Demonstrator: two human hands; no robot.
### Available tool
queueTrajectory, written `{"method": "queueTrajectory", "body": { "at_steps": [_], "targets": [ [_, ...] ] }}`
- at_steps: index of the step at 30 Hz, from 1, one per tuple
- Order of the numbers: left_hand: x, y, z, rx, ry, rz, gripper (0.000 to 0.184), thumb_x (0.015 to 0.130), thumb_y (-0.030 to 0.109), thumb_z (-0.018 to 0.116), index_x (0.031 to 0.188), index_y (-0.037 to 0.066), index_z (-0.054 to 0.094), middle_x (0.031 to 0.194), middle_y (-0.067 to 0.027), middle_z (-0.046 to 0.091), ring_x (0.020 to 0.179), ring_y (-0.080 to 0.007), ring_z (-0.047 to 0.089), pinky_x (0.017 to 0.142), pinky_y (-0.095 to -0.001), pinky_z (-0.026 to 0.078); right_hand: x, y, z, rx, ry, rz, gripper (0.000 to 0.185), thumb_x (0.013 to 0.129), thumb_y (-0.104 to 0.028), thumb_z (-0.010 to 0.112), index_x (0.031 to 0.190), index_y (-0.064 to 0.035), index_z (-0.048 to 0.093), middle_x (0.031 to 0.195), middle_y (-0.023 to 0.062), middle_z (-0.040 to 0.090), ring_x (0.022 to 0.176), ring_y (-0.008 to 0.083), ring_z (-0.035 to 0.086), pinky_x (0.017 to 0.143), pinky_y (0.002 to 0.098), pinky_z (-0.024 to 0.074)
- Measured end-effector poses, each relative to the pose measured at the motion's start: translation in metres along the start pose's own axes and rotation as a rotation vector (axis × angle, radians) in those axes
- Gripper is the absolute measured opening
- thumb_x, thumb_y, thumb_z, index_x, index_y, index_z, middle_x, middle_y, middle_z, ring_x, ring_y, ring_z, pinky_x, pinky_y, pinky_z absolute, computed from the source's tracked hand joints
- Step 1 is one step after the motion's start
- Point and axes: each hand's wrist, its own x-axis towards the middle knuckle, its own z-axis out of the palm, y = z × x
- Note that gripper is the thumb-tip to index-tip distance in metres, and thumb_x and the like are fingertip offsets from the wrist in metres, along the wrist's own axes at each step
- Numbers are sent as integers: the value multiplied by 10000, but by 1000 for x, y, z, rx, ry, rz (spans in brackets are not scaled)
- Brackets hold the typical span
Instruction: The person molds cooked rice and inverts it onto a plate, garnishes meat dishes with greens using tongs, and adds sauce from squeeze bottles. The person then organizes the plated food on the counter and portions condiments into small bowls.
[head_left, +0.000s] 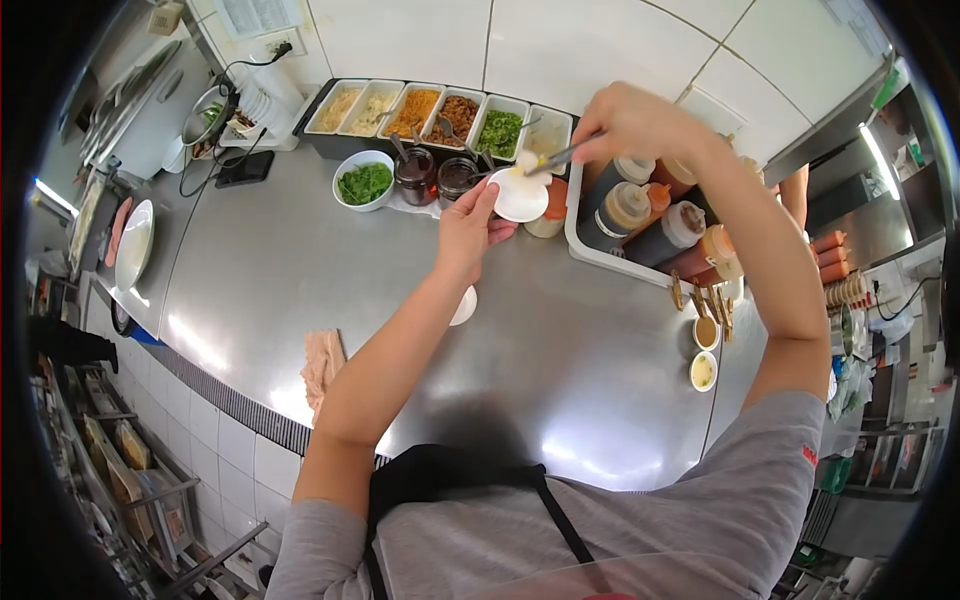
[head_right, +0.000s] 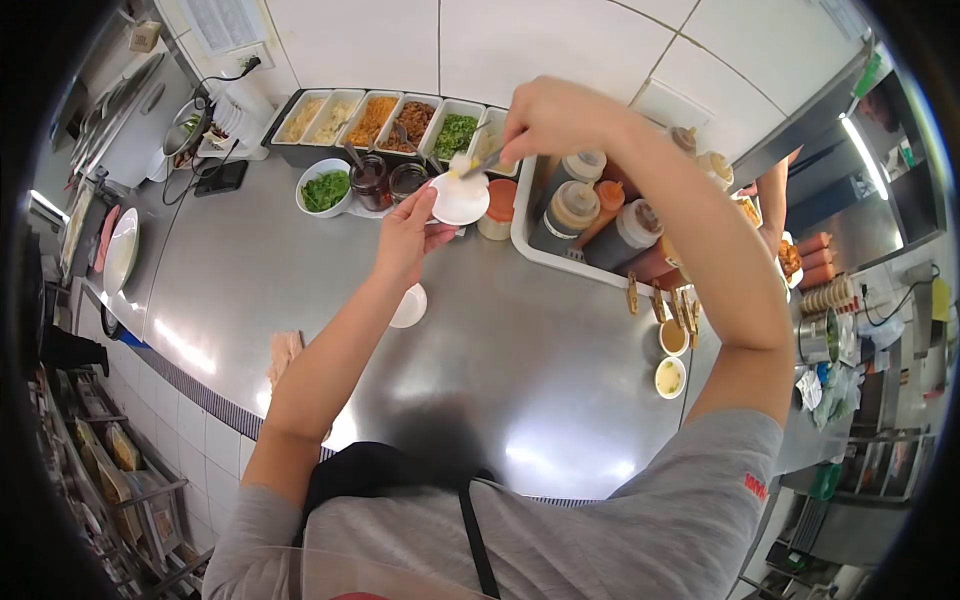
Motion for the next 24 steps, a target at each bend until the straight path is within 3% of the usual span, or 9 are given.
{"method": "queueTrajectory", "body": {
  "at_steps": [5,9,11,13,15,19,21,24],
  "targets": [
    [-8,3,-4,-36,15,36,365,882,251,551,1195,67,525,905,-35,625,638,-95,595,573,-220,512,5,-11,31,-133,-60,-75,268,687,-254,696,785,-5,673,584,125,574,555,248,539,542,349,414],
    [-14,4,-19,-74,38,30,376,880,251,553,1204,64,516,908,-34,628,643,-99,601,570,-217,514,10,3,-10,-145,-106,-57,336,670,-314,706,781,1,669,625,152,587,564,262,537,536,373,413],
    [-20,5,-24,-86,35,16,389,880,256,552,1217,67,506,915,-36,627,655,-105,607,571,-216,517,23,20,-23,-292,-247,315,418,643,-393,710,760,6,664,687,183,607,610,278,570,551,397,434],
    [-23,0,-28,-82,24,4,392,881,262,550,1218,66,504,920,-37,626,659,-107,608,571,-217,518,48,53,13,-472,-145,272,457,628,-436,703,742,4,656,736,192,623,673,294,605,586,410,467],
    [-26,-3,-29,-80,16,1,396,882,269,548,1219,66,502,925,-39,625,663,-108,609,570,-219,519,69,60,43,-483,-162,328,494,616,-426,725,834,12,655,843,172,647,806,305,627,709,388,503],
    [-32,-5,-41,-65,23,-29,400,888,288,535,1215,62,497,943,-49,621,693,-116,614,593,-224,525,97,81,78,-416,-118,238,427,623,-408,720,755,-6,658,745,181,634,720,322,613,644,404,494],
    [-33,-7,-44,-49,20,-44,400,894,290,524,1218,59,488,960,-53,616,713,-120,614,610,-226,529,99,86,87,-451,-123,77,356,651,-375,715,762,-39,669,742,162,635,729,319,611,647,407,488],
    [-32,-6,-41,-67,42,-42,409,891,299,527,1218,57,486,960,-56,615,714,-120,613,598,-224,527,100,88,90,-433,-178,91,279,684,-340,697,752,-70,679,721,146,631,732,309,611,648,407,482]
  ]
}}
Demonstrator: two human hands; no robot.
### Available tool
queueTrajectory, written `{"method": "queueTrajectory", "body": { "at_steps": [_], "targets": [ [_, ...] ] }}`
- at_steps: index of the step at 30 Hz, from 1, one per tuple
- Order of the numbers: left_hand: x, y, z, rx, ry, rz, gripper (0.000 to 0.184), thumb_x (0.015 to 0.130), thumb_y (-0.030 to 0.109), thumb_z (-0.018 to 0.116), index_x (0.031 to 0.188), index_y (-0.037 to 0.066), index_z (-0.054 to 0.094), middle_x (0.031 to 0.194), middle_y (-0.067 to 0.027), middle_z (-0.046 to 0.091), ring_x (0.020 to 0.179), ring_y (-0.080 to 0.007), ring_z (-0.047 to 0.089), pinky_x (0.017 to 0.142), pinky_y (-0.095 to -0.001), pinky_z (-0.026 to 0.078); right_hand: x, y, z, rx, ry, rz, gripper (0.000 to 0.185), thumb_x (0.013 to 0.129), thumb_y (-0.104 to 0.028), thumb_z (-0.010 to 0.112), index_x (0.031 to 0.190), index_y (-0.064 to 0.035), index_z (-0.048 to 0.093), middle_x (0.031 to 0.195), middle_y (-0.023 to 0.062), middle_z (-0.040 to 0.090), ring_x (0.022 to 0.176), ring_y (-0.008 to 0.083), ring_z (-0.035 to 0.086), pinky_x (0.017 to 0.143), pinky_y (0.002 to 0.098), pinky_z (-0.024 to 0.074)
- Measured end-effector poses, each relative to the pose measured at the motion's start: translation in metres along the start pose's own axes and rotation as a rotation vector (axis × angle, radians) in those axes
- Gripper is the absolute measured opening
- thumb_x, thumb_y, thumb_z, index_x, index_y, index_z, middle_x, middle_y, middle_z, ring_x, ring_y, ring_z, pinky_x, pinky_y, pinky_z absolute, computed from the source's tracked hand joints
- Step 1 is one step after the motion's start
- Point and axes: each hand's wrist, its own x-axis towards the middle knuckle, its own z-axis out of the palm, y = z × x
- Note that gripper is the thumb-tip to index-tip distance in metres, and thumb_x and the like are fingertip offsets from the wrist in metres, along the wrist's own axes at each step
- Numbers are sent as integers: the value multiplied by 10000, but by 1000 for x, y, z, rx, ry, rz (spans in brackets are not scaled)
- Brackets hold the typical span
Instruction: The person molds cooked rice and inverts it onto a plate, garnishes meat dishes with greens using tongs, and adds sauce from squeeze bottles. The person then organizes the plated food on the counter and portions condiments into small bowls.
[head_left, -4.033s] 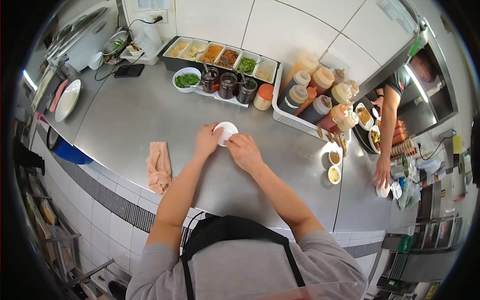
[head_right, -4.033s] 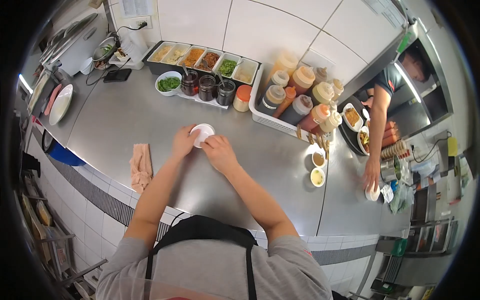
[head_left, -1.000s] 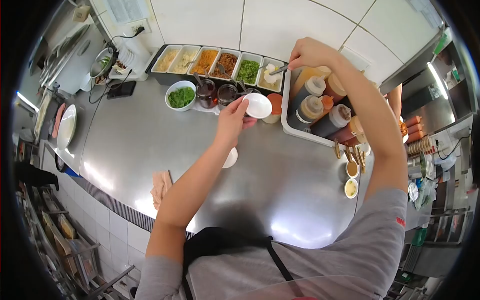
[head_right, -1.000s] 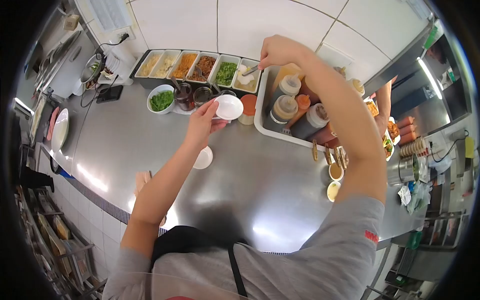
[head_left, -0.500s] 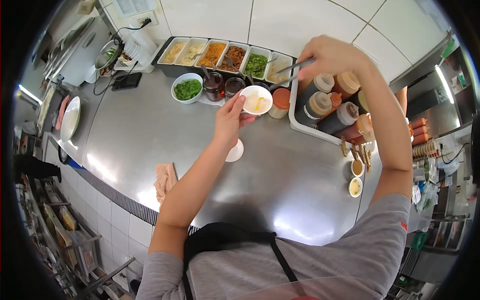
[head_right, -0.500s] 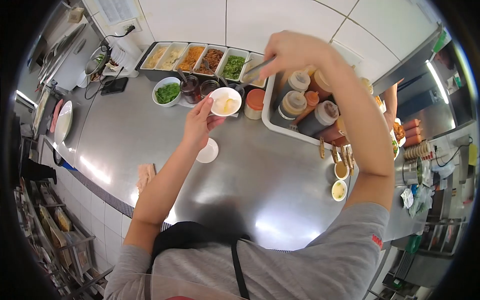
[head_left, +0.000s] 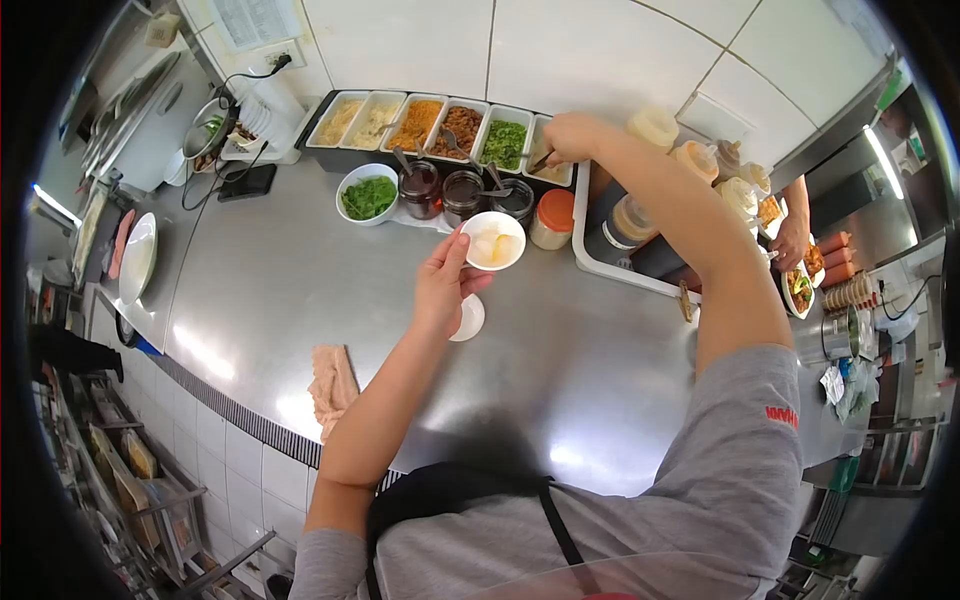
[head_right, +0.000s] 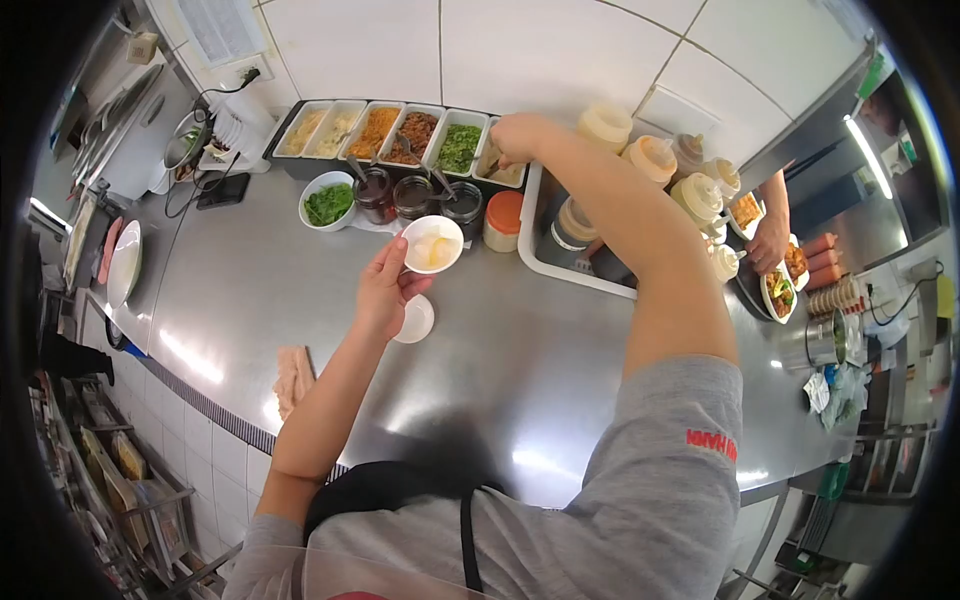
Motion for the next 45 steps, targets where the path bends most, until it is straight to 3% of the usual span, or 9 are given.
{"method": "queueTrajectory", "body": {
  "at_steps": [9,12,16,22,27,35,40,43,45],
  "targets": [
    [9,0,13,-29,-11,4,411,890,302,530,1209,46,486,949,-49,606,709,-121,607,607,-218,521,-21,36,-24,141,90,-16,292,676,-321,699,742,-38,672,700,152,628,690,311,603,637,389,476],
    [11,-4,20,-40,-39,13,408,888,293,535,1210,48,488,952,-46,611,709,-120,609,603,-221,523,-17,36,-24,-17,70,94,356,638,-342,722,740,-6,662,705,164,630,690,315,604,634,393,476],
    [9,-7,18,-46,-32,-18,397,880,272,554,1214,64,502,932,-52,626,687,-125,616,596,-229,523,-3,21,-11,-52,87,59,404,605,-368,740,735,5,657,704,177,628,679,315,606,629,398,477],
    [11,-12,10,-59,7,-40,395,880,269,554,1215,66,501,936,-52,628,675,-126,619,581,-227,523,8,21,-2,-50,-177,41,307,643,-341,723,723,-47,681,690,135,635,676,290,611,622,389,476],
    [17,-13,16,-71,-13,-41,387,884,266,547,1215,72,502,946,-45,624,688,-121,618,585,-224,521,6,24,4,68,-39,-35,218,685,-303,691,732,-90,695,662,112,631,634,266,601,600,376,467],
    [32,-12,32,-54,-26,8,399,891,250,534,1242,68,476,966,-43,615,719,-114,610,625,-230,511,-43,50,-37,245,129,-90,241,673,-288,691,756,-62,693,632,124,618,602,251,585,584,364,452],
    [38,-12,37,-59,-52,44,409,890,271,536,1232,56,477,984,-54,608,704,-128,611,604,-220,528,-90,19,-81,299,118,-72,209,695,-235,690,787,-47,691,666,117,627,585,220,562,568,323,434],
    [34,-9,41,-56,-67,48,399,886,285,542,1211,58,498,977,-45,609,693,-122,608,603,-219,527,-103,-17,-83,386,31,-171,236,705,-236,689,832,-37,684,703,116,629,637,225,572,588,322,436],
    [29,-8,42,-58,-80,53,379,888,247,540,1217,62,502,949,-38,622,688,-105,605,602,-213,513,-103,-40,-78,243,30,-266,280,705,-244,691,864,-15,672,695,111,617,673,223,579,599,323,437]
  ]
}}
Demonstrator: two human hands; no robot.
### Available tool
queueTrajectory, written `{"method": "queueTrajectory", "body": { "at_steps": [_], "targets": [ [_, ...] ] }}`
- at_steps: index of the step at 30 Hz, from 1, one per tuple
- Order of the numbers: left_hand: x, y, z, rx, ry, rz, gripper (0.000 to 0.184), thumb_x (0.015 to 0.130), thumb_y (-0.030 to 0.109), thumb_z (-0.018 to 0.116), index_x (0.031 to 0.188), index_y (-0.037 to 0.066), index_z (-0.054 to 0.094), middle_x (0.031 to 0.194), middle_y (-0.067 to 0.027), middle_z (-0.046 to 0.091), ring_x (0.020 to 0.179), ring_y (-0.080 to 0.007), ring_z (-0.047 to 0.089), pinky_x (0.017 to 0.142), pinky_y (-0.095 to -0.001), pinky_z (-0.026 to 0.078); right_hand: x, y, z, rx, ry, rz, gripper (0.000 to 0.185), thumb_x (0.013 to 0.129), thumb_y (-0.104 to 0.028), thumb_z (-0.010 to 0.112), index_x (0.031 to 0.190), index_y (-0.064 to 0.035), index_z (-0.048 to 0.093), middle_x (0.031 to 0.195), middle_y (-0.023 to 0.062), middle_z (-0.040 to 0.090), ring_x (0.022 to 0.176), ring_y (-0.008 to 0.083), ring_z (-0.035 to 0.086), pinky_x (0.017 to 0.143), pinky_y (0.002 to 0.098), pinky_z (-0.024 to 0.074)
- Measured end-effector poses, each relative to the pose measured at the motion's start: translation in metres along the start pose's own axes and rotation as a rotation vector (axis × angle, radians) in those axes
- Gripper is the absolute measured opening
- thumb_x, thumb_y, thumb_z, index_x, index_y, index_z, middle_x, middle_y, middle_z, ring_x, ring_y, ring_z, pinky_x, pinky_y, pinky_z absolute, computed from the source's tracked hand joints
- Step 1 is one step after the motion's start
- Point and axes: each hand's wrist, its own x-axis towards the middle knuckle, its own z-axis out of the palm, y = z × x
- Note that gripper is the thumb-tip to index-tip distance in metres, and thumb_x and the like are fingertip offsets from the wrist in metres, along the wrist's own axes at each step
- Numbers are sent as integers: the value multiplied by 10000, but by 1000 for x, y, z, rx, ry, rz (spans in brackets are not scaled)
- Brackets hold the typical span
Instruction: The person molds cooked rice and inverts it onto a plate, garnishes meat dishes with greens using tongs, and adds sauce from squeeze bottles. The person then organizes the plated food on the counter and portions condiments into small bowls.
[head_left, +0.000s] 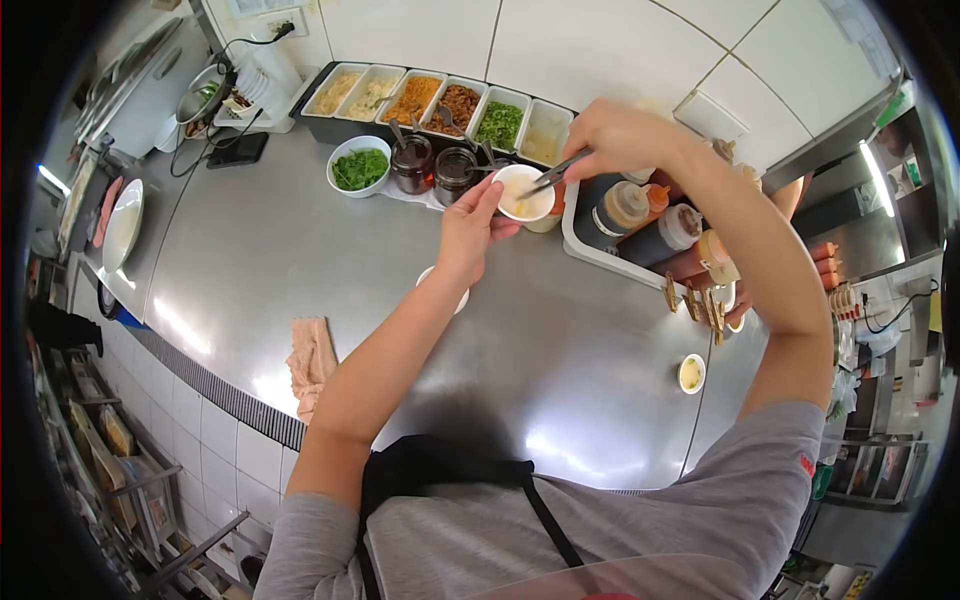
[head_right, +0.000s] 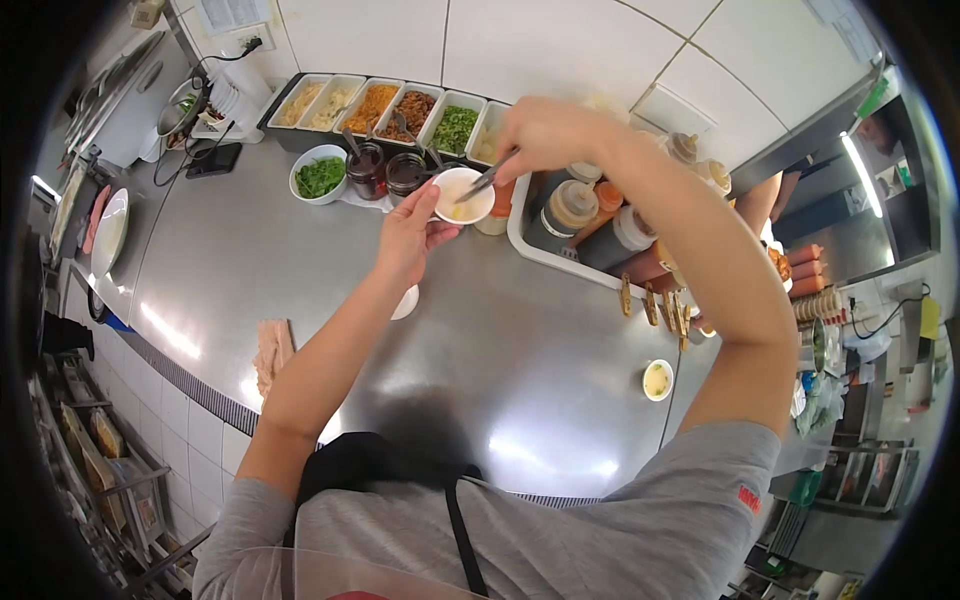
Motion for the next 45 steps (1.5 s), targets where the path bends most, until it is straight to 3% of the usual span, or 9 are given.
{"method": "queueTrajectory", "body": {
  "at_steps": [7,10,12,15,26,31,34,38,45],
  "targets": [
    [-9,3,-17,-28,72,-4,368,883,257,546,1196,66,524,959,-49,619,719,-111,607,594,-230,531,6,-3,-31,-2,-62,42,375,668,-305,712,877,4,666,794,143,615,716,253,585,632,342,457],
    [-12,6,-26,58,42,-28,401,889,293,528,1213,59,497,1011,-64,611,783,-144,623,590,-223,537,20,33,-36,82,-57,299,402,656,-344,710,861,-1,670,802,159,623,717,292,591,651,355,476],
    [-15,3,-31,79,72,0,417,887,306,527,1218,54,492,1009,-69,612,767,-139,625,583,-220,537,44,82,1,-291,82,277,402,646,-366,709,822,-6,671,743,156,632,710,314,604,652,368,487],
    [-25,5,-54,130,145,18,409,883,318,531,1195,55,512,976,-63,621,746,-130,626,582,-218,537,69,82,27,-319,5,394,412,635,-378,719,780,3,661,708,159,633,707,328,611,653,391,490],
    [-22,24,-185,483,335,-73,392,894,316,513,1157,28,546,848,-42,620,590,-101,577,528,-201,499,97,88,60,-343,-85,206,237,657,-303,710,750,-86,688,735,121,640,727,302,614,656,399,485],
    [-26,25,-180,963,529,141,385,894,293,505,1148,7,544,798,-83,613,550,-107,578,488,-225,479,73,109,49,-237,29,198,214,673,-289,689,769,-97,698,735,122,635,740,290,607,666,383,477],
    [-26,21,-181,773,628,258,370,886,274,514,1127,-5,550,770,-99,610,560,-121,589,491,-236,476,60,107,34,-128,15,332,272,656,-316,697,788,-79,694,774,133,639,752,296,608,683,378,481],
    [-33,24,-182,649,612,210,370,854,237,553,1123,-17,543,762,-101,612,572,-137,597,511,-250,485,64,99,43,-246,58,416,344,629,-351,716,814,-62,689,790,143,641,745,300,610,680,375,482],
    [-35,32,-185,1143,488,310,284,736,152,624,991,26,631,806,-103,652,631,-222,618,599,-334,496,101,88,64,-211,-112,353,294,662,-328,724,802,-71,692,783,137,649,781,288,618,697,383,488]
  ]
}}
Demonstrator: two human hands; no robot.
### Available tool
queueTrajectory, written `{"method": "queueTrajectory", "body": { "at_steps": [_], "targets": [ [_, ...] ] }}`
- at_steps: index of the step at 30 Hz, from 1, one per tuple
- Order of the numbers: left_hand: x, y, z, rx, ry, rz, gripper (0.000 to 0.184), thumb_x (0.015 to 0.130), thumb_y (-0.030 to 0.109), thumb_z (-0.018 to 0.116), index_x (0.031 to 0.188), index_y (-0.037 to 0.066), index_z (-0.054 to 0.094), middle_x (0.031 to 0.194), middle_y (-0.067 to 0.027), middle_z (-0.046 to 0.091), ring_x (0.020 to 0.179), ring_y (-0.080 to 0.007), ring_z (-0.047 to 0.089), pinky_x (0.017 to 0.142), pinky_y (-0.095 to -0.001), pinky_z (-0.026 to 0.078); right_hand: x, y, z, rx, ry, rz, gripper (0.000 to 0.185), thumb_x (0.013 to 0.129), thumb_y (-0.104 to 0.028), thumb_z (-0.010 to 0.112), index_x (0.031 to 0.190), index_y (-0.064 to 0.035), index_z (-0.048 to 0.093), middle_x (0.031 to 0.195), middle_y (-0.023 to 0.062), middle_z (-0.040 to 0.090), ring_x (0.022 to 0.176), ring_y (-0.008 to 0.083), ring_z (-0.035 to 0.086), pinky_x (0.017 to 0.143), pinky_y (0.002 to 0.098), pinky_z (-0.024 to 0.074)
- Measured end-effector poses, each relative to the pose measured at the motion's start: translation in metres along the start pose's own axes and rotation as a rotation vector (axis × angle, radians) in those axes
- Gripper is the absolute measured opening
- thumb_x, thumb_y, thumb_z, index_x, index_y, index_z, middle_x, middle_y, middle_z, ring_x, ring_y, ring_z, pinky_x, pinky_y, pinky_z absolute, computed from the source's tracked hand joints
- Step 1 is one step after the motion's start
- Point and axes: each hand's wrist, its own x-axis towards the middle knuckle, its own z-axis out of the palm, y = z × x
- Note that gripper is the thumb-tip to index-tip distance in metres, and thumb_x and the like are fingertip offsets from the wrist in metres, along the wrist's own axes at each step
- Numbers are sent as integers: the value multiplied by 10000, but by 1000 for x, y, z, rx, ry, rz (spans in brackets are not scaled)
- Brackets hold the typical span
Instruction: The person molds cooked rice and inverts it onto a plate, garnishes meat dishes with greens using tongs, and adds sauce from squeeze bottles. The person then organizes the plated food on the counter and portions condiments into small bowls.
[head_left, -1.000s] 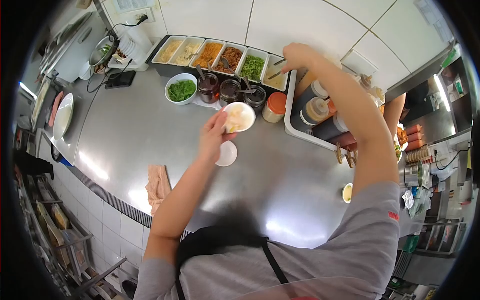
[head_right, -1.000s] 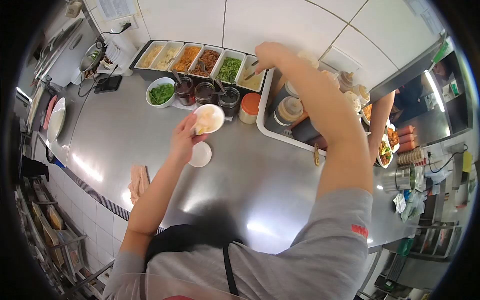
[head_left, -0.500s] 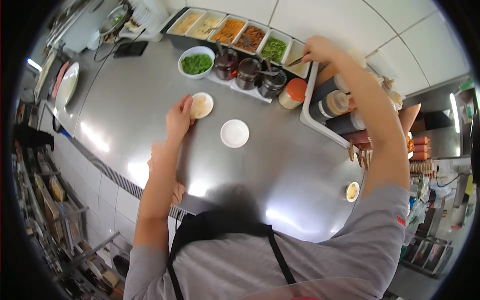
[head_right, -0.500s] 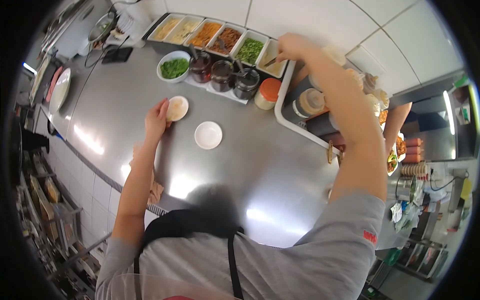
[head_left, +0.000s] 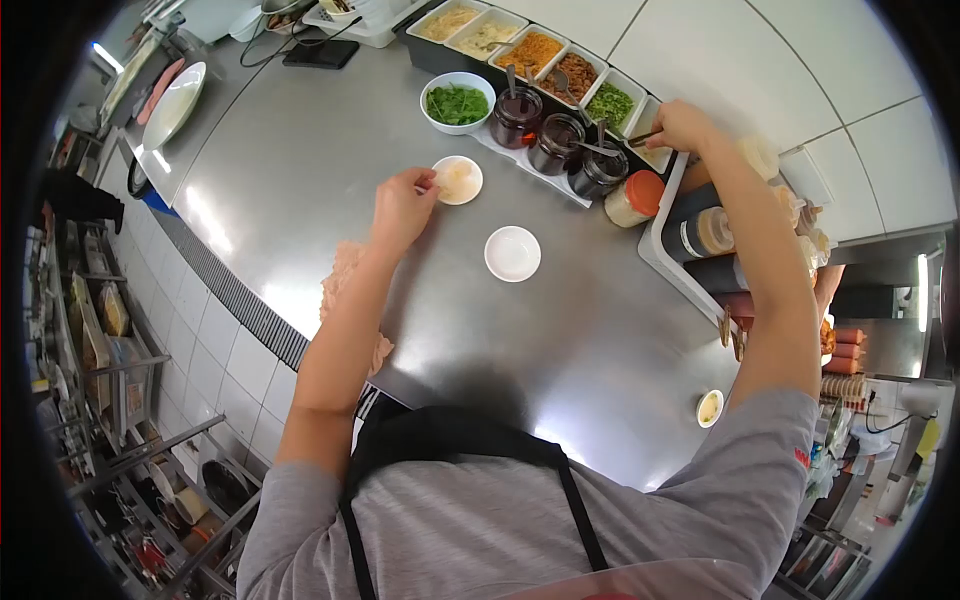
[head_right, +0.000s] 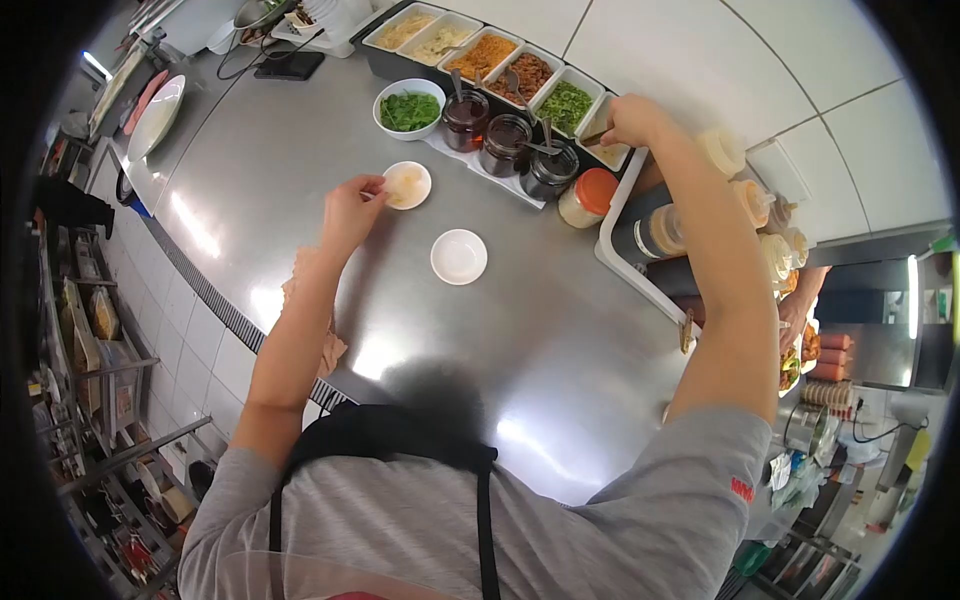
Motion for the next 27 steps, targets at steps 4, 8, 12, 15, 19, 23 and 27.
{"method": "queueTrajectory", "body": {
  "at_steps": [4,8,12,15,19,23,27],
  "targets": [
    [8,32,1,191,-61,190,264,747,152,604,997,76,640,809,-88,658,698,-242,624,661,-355,487,-14,3,-2,45,25,-107,223,670,-267,698,786,-76,697,697,119,639,662,267,611,630,362,477],
    [29,97,5,192,-188,389,226,766,176,566,958,92,648,817,-93,653,742,-290,617,669,-375,487,-27,21,-7,78,49,-122,217,673,-259,693,792,-77,696,690,114,636,668,262,606,620,362,471],
    [79,178,51,176,-223,656,192,757,204,574,884,81,650,790,-103,647,726,-285,616,665,-376,494,-43,28,-27,70,111,-48,217,665,-264,699,778,-79,698,685,107,635,676,259,607,620,365,470],
    [116,227,105,425,-318,597,202,722,192,584,841,50,665,827,-152,646,771,-308,632,680,-391,513,-53,27,-37,37,160,-7,223,661,-270,705,770,-75,694,701,117,634,694,277,607,634,375,476],
    [134,238,170,599,-308,603,294,697,263,645,856,16,654,833,-186,642,786,-317,634,717,-392,516,-58,23,-40,-89,132,41,267,656,-291,719,770,-54,673,753,142,625,755,315,602,668,391,487],
    [144,233,201,607,-302,580,250,680,205,661,824,1,649,848,-190,643,782,-325,635,696,-389,523,-32,42,-17,-268,309,-13,251,677,-271,716,742,-35,662,772,129,648,770,296,626,673,377,510],
    [145,238,197,672,-357,653,209,657,139,652,813,0,644,849,-183,641,786,-322,635,687,-385,522,-19,39,-10,-354,303,-87,190,661,-215,716,736,-48,667,765,122,649,765,288,629,660,376,509]
  ]
}}
